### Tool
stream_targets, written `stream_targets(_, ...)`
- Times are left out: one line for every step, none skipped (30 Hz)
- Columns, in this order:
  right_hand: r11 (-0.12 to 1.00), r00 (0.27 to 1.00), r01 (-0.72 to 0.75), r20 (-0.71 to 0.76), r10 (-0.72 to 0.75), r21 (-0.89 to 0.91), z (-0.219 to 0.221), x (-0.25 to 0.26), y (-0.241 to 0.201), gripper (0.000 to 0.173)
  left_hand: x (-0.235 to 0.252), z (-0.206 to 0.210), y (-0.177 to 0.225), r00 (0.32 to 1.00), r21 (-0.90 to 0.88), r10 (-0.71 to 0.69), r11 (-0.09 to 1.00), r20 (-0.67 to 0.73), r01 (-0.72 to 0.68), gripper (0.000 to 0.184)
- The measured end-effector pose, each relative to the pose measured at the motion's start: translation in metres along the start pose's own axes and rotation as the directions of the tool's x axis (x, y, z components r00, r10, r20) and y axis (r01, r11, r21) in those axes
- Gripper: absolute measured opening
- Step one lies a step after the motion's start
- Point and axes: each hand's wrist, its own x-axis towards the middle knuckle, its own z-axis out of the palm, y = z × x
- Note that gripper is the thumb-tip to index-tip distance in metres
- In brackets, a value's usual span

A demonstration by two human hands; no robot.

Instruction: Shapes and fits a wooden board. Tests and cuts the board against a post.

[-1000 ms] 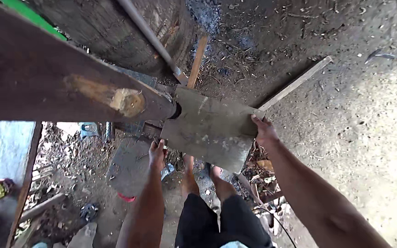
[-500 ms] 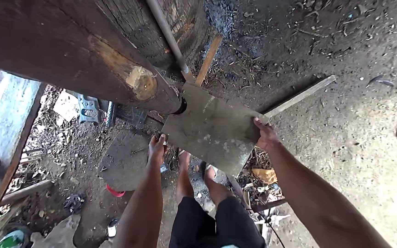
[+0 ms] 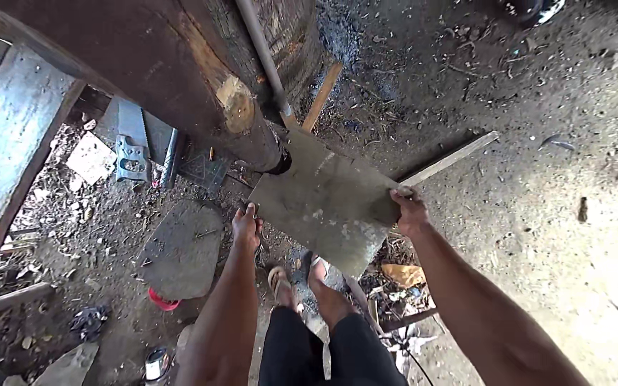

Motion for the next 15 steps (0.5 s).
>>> stream_targets(1.000, 1.000, 0.009, -0.002, -0.009, 0.018, -0.009, -0.011, 0.008, 0.058, -0.002, -0.003, -0.002, 1.000, 0.004, 0.002, 1.000, 0.011, -0.002, 0.031)
stream_targets(0.999, 1.000, 0.020, 0.001, -0.021, 0.038, -0.019, -0.024, 0.017, 0.058, -0.004, -0.009, -0.005, 1.000, 0.008, 0.007, 1.000, 0.028, -0.007, 0.031)
stream_targets(0.999, 1.000, 0.027, 0.006, -0.027, 0.045, -0.028, -0.040, 0.027, 0.060, -0.008, -0.016, -0.009, 0.999, 0.003, 0.017, 1.000, 0.046, -0.017, 0.031)
stream_targets(0.998, 1.000, 0.028, 0.005, -0.028, 0.048, -0.038, -0.057, 0.037, 0.060, -0.013, -0.025, -0.013, 0.998, -0.006, 0.027, 1.000, 0.064, -0.027, 0.031)
stream_targets(0.999, 1.000, 0.023, 0.011, -0.023, 0.046, -0.046, -0.076, 0.047, 0.060, -0.019, -0.036, -0.020, 0.996, -0.017, 0.036, 0.999, 0.076, -0.034, 0.030)
stream_targets(0.999, 1.000, 0.013, 0.018, -0.013, 0.044, -0.052, -0.095, 0.057, 0.058, -0.024, -0.050, -0.027, 0.996, -0.033, 0.041, 0.999, 0.079, -0.038, 0.029)
stream_targets(0.999, 1.000, -0.005, 0.026, 0.005, 0.035, -0.056, -0.114, 0.066, 0.054, -0.028, -0.065, -0.034, 0.996, -0.053, 0.044, 0.998, 0.075, -0.040, 0.028)
stream_targets(0.999, 0.999, -0.030, 0.034, 0.030, 0.018, -0.057, -0.132, 0.074, 0.049, -0.032, -0.083, -0.042, 0.997, -0.072, 0.045, 0.997, 0.067, -0.041, 0.028)
stream_targets(0.998, 0.997, -0.054, 0.046, 0.055, -0.013, -0.056, -0.149, 0.083, 0.048, -0.035, -0.103, -0.049, 0.998, -0.094, 0.045, 0.995, 0.054, -0.040, 0.027)
stream_targets(0.996, 0.995, -0.069, 0.064, 0.073, -0.061, -0.052, -0.165, 0.092, 0.050, -0.037, -0.125, -0.056, 0.998, -0.118, 0.047, 0.992, 0.039, -0.042, 0.027)
stream_targets(0.989, 0.992, -0.079, 0.091, 0.090, -0.123, -0.047, -0.181, 0.102, 0.054, -0.037, -0.149, -0.062, 0.999, -0.144, 0.050, 0.988, 0.017, -0.047, 0.027)
stream_targets(0.979, 0.988, -0.082, 0.118, 0.105, -0.184, -0.038, -0.195, 0.113, 0.056, -0.036, -0.175, -0.069, 0.998, -0.171, 0.055, 0.984, -0.009, -0.056, 0.028)
stream_targets(0.968, 0.983, -0.084, 0.141, 0.119, -0.237, -0.028, -0.209, 0.124, 0.056, -0.032, -0.201, -0.077, 0.998, -0.193, 0.059, 0.979, -0.037, -0.065, 0.028)
stream_targets(0.955, 0.976, -0.088, 0.165, 0.139, -0.283, -0.014, -0.222, 0.135, 0.055, -0.028, -0.228, -0.083, 0.996, -0.210, 0.066, 0.975, -0.061, -0.077, 0.029)
stream_targets(0.942, 0.968, -0.093, 0.191, 0.161, -0.324, 0.003, -0.233, 0.147, 0.054, -0.020, -0.255, -0.087, 0.994, -0.223, 0.080, 0.970, -0.076, -0.096, 0.028)
